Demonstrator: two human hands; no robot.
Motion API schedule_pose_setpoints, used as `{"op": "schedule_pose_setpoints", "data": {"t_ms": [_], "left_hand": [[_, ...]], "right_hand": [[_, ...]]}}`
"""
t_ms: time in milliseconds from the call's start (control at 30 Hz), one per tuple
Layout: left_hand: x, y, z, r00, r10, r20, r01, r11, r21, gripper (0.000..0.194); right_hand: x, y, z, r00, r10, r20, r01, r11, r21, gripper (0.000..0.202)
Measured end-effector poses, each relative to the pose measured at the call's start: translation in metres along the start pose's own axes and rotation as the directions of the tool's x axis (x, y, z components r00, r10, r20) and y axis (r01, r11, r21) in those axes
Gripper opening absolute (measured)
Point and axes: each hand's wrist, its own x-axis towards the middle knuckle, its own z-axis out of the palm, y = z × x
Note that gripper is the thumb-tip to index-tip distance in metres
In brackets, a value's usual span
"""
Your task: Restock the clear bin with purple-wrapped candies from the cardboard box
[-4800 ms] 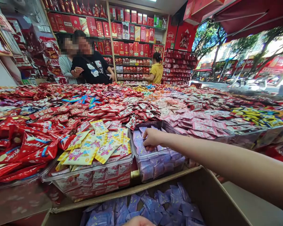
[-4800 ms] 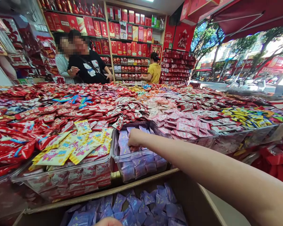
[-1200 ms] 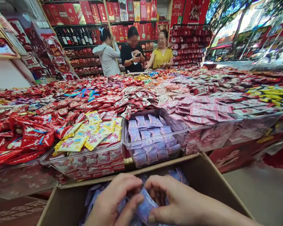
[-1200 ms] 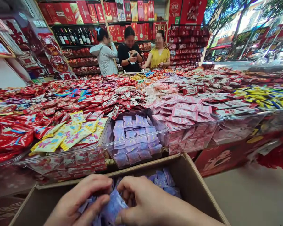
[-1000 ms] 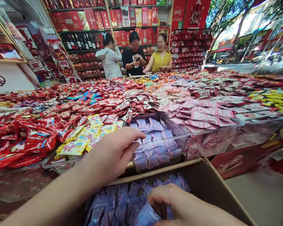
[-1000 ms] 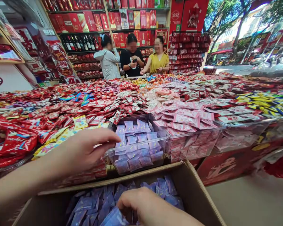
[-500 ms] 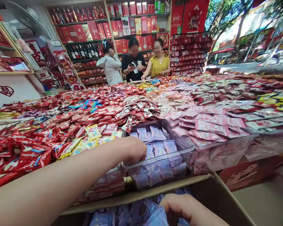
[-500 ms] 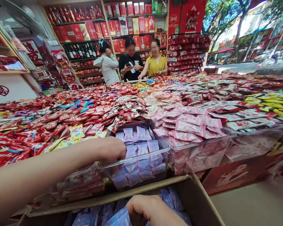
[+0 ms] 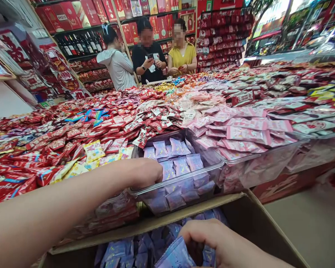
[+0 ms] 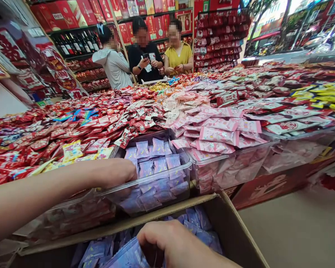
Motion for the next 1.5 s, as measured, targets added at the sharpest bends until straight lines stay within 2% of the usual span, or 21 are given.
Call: {"op": "schedule_pose_setpoints", "data": {"t_ms": [233,433,667,800,900,1033,1133,1200,1267,1333,1400,1433,1467,1500], "left_hand": [[0.0,0.005,-0.005,0.993,-0.095,0.064,0.099,0.992,-0.074,0.023],[0.002,0.007,-0.006,0.983,-0.139,0.119,0.151,0.983,-0.106,0.021],[0.005,0.002,-0.009,0.974,-0.137,0.183,0.169,0.97,-0.172,0.016],[0.007,-0.003,-0.005,0.976,-0.147,0.16,0.175,0.968,-0.179,0.022],[0.006,-0.002,-0.001,0.981,-0.136,0.142,0.161,0.971,-0.178,0.024],[0.007,0.001,0.002,0.979,-0.137,0.152,0.163,0.972,-0.171,0.027],[0.009,0.001,0.0,0.978,-0.143,0.152,0.169,0.97,-0.173,0.022],[0.005,0.001,-0.007,0.981,-0.165,0.101,0.179,0.971,-0.157,0.013],[-0.009,0.006,-0.016,0.978,-0.208,-0.028,0.203,0.97,-0.134,0.012],[-0.031,0.019,-0.02,0.935,-0.269,-0.23,0.245,0.961,-0.129,0.024],[-0.056,0.042,-0.009,0.836,-0.321,-0.446,0.272,0.947,-0.171,0.028],[-0.066,0.055,0.004,0.749,-0.351,-0.562,0.205,0.929,-0.307,0.026],[-0.074,0.069,0.021,0.688,-0.388,-0.614,0.115,0.893,-0.436,0.026],[-0.079,0.082,0.042,0.645,-0.457,-0.612,0.071,0.834,-0.547,0.027]], "right_hand": [[0.004,0.003,-0.002,0.999,0.023,0.045,-0.023,1.0,-0.001,0.019],[0.004,0.006,0.0,1.0,-0.005,-0.023,0.005,1.0,0.011,0.014],[0.007,0.014,0.002,0.997,-0.022,-0.078,0.017,0.997,-0.07,0.015],[0.008,0.016,0.003,0.996,-0.041,-0.078,0.037,0.998,-0.051,0.014],[0.01,0.017,0.004,0.995,-0.055,-0.089,0.057,0.998,0.016,0.015],[0.016,0.022,0.004,0.992,-0.063,-0.106,0.09,0.96,0.266,0.021],[0.019,0.028,0.004,0.992,-0.037,-0.121,0.08,0.924,0.374,0.028],[0.02,0.029,0.004,0.992,-0.017,-0.126,0.066,0.915,0.399,0.03],[0.019,0.028,0.003,0.991,-0.002,-0.13,0.056,0.908,0.414,0.031],[0.018,0.025,0.002,0.989,0.009,-0.145,0.054,0.904,0.425,0.032],[0.017,0.022,0.003,0.986,0.015,-0.168,0.059,0.901,0.431,0.034],[0.016,0.021,0.005,0.985,0.015,-0.175,0.065,0.895,0.442,0.036],[0.015,0.02,0.007,0.986,0.013,-0.168,0.066,0.887,0.457,0.037],[0.015,0.019,0.01,0.988,0.008,-0.155,0.066,0.883,0.465,0.037]]}}
